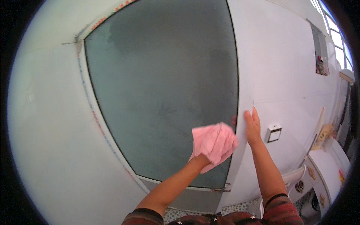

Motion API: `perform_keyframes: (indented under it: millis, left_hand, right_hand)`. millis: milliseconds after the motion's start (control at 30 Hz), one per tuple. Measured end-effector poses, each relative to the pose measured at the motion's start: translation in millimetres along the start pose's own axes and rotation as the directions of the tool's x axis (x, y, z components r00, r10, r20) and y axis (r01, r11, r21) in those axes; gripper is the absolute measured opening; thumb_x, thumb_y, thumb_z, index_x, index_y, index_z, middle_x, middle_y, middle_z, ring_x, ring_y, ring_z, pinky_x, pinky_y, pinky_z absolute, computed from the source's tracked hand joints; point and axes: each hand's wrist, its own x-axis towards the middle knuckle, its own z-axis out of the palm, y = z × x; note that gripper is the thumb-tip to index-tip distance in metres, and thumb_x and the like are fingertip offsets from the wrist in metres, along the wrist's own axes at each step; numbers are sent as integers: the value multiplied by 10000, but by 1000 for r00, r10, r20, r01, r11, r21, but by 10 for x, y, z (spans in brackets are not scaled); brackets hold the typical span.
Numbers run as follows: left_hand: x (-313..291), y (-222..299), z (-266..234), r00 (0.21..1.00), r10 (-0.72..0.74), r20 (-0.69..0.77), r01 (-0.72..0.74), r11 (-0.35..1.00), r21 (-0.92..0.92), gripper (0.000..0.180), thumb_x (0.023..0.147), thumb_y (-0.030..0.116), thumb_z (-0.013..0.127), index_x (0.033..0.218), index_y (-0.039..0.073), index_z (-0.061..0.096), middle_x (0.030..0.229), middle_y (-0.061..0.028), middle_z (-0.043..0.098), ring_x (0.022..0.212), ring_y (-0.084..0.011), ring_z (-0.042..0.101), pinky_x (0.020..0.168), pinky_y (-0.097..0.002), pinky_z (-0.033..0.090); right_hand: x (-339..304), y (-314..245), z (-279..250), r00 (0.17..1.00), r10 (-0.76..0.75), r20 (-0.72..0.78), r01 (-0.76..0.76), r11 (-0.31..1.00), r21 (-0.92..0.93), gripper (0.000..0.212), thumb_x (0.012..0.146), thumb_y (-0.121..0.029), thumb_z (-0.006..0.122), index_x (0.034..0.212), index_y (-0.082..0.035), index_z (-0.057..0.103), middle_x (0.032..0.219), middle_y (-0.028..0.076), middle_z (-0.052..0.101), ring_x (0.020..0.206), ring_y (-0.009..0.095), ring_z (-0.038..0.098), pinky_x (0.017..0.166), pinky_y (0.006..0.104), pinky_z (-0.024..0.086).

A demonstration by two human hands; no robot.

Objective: The person wipes a frosted glass door with a pink cloth, moving methodically from top to bottom and side to side. The person repeatedly wipes the same areas, including the frame and edges, without visible dirt or residue.

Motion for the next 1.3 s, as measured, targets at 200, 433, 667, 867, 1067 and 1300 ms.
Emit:
perform_keyframes:
  millis: [200,433,667,867,1067,1300]
  left_hand:
    - [578,-329,-1290,684,408,-605,-191,901,390,344,875,241,385,1177,83,428,1181,-97,445,1123,-223,413,969,-297,322]
    - [524,-1141,-2577,535,338,-775,27,909,415,387,876,274,388,1206,77,437,1217,-113,443,1157,-221,400,966,-300,322]
    - [-180,-2580,-3337,301,-74,-951,288,957,17,459,902,381,333,1242,85,420,1239,-143,426,1157,-264,396,967,-338,299]
    - [-407,-2835,-3296,241,13,-970,289,953,85,488,922,326,292,1329,57,281,1295,-155,370,1225,-247,329,1027,-321,226]
    - [-5,-1882,-2529,458,9,-889,393,895,212,406,915,285,322,1225,38,410,1097,-111,508,1052,-219,465,956,-304,318]
    - [587,-1020,-2549,611,422,-670,-210,902,377,373,889,305,388,1136,57,517,1058,-125,561,1025,-240,503,921,-323,361]
  right_hand:
    - [-41,-3,217,999,-47,20,47,999,-2,282,898,-248,437,1100,-51,433,808,101,591,669,173,582,609,303,485]
    - [-29,67,159,992,-86,-91,77,992,-98,349,890,-349,426,1064,-46,441,749,94,574,617,174,562,587,305,476]
    - [-155,-59,256,983,-124,-132,105,985,-140,373,884,-400,421,1001,-46,448,729,92,564,610,175,548,603,314,472]
    - [-238,-81,301,973,-127,-194,97,983,-158,360,885,-390,426,986,-46,451,717,94,560,599,177,546,597,313,474]
    - [-228,-32,232,977,-153,-149,136,984,-118,362,878,-355,426,1075,-50,430,732,104,573,605,186,557,579,314,466]
    - [-219,-66,309,983,-91,-159,77,993,-94,357,889,-342,418,1082,-42,430,734,92,563,614,173,553,571,309,472]
